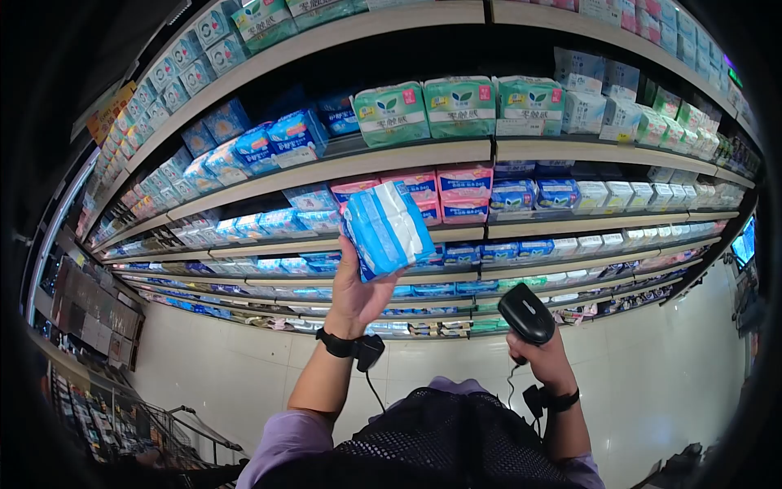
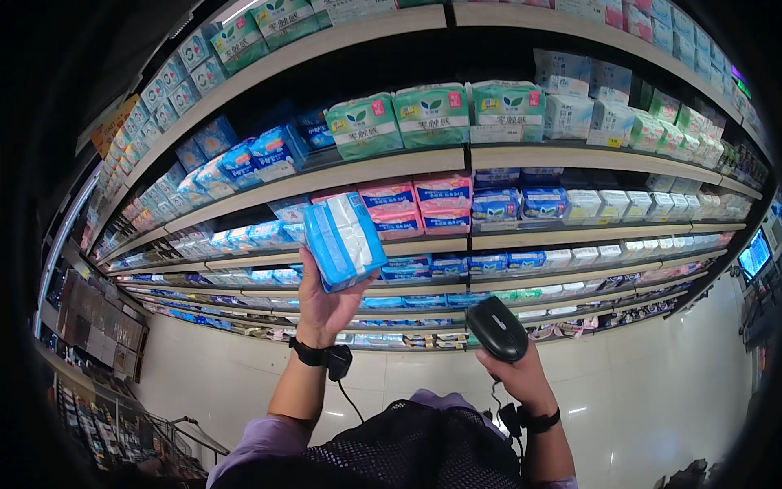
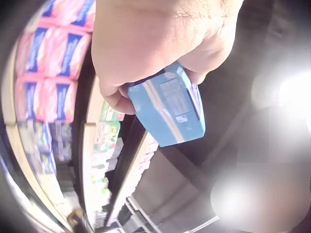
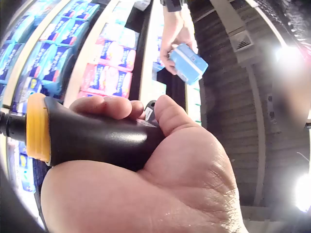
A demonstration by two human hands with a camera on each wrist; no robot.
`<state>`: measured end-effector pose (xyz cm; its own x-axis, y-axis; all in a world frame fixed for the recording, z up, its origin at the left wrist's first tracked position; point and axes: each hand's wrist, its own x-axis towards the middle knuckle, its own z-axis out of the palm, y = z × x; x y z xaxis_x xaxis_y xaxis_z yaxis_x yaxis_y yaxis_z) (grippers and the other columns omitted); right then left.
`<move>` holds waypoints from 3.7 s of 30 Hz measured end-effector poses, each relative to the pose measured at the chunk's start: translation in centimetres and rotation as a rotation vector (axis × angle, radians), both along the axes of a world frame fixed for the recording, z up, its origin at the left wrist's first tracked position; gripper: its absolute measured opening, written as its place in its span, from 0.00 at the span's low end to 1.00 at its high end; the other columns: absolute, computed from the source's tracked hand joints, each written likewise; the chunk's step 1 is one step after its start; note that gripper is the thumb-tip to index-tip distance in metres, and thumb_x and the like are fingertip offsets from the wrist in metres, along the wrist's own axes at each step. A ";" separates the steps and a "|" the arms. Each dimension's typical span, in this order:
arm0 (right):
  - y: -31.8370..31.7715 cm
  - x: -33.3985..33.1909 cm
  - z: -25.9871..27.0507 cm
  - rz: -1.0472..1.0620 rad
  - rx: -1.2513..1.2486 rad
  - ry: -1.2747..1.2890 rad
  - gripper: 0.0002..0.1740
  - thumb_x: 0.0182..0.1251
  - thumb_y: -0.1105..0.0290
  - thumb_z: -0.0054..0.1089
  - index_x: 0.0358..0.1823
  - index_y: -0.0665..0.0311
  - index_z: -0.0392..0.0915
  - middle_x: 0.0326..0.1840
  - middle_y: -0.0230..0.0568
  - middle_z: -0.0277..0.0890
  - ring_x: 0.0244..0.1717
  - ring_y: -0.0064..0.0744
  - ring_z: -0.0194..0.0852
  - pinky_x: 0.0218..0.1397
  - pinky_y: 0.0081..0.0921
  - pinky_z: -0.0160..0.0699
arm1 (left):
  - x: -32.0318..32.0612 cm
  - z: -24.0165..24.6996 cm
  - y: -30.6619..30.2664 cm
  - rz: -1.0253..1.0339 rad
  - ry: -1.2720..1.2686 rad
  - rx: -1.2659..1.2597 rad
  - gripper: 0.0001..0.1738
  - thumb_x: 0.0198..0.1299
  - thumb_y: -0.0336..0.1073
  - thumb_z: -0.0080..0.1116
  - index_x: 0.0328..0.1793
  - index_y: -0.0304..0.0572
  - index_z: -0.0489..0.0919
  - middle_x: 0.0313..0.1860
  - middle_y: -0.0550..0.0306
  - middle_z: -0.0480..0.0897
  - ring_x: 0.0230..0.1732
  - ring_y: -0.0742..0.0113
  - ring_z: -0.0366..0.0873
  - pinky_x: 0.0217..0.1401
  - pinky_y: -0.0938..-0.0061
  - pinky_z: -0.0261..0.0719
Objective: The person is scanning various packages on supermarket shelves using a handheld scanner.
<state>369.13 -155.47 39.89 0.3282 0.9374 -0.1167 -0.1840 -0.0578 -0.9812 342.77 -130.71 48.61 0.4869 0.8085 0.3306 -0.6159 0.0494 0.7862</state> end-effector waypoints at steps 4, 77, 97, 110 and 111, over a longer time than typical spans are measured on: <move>2.3 -1.5 2.4 0.193 0.148 -0.059 0.18 0.72 0.75 0.77 0.59 0.67 0.83 0.43 0.32 0.85 0.40 0.21 0.80 0.44 0.26 0.80 | 2.0 -3.6 -2.5 -0.373 -0.347 -0.352 0.51 0.75 0.73 0.59 0.88 0.42 0.66 0.78 0.45 0.76 0.72 0.52 0.79 0.74 0.54 0.76; -5.6 3.2 -1.2 -0.089 0.072 -0.398 0.19 0.62 0.71 0.85 0.51 0.69 0.87 0.41 0.39 0.93 0.41 0.25 0.90 0.48 0.29 0.87 | -4.8 17.7 8.7 0.857 0.740 1.239 0.54 0.66 0.28 0.79 0.92 0.48 0.55 0.74 0.41 0.75 0.72 0.53 0.78 0.75 0.57 0.80; -9.1 1.5 -4.5 -0.256 -0.051 -0.303 0.09 0.64 0.74 0.79 0.36 0.66 0.83 0.21 0.27 0.77 0.21 0.17 0.72 0.25 0.24 0.68 | 0.8 21.7 14.1 0.856 1.481 1.630 0.45 0.57 0.39 0.82 0.82 0.44 0.78 0.76 0.48 0.81 0.75 0.48 0.77 0.78 0.57 0.72; -8.8 0.1 -4.4 -0.243 -0.143 -0.205 0.09 0.65 0.74 0.77 0.36 0.66 0.83 0.22 0.28 0.77 0.20 0.19 0.71 0.25 0.26 0.67 | -0.7 19.7 20.5 0.505 1.530 1.373 0.48 0.65 0.48 0.79 0.88 0.43 0.71 0.80 0.36 0.78 0.79 0.38 0.76 0.86 0.49 0.66; -8.7 -0.1 -4.6 -0.249 -0.142 -0.191 0.08 0.65 0.74 0.77 0.36 0.66 0.83 0.22 0.28 0.77 0.20 0.19 0.71 0.25 0.26 0.67 | -0.8 19.2 20.9 0.507 1.528 1.371 0.48 0.65 0.48 0.79 0.88 0.43 0.71 0.80 0.36 0.78 0.79 0.38 0.76 0.86 0.49 0.66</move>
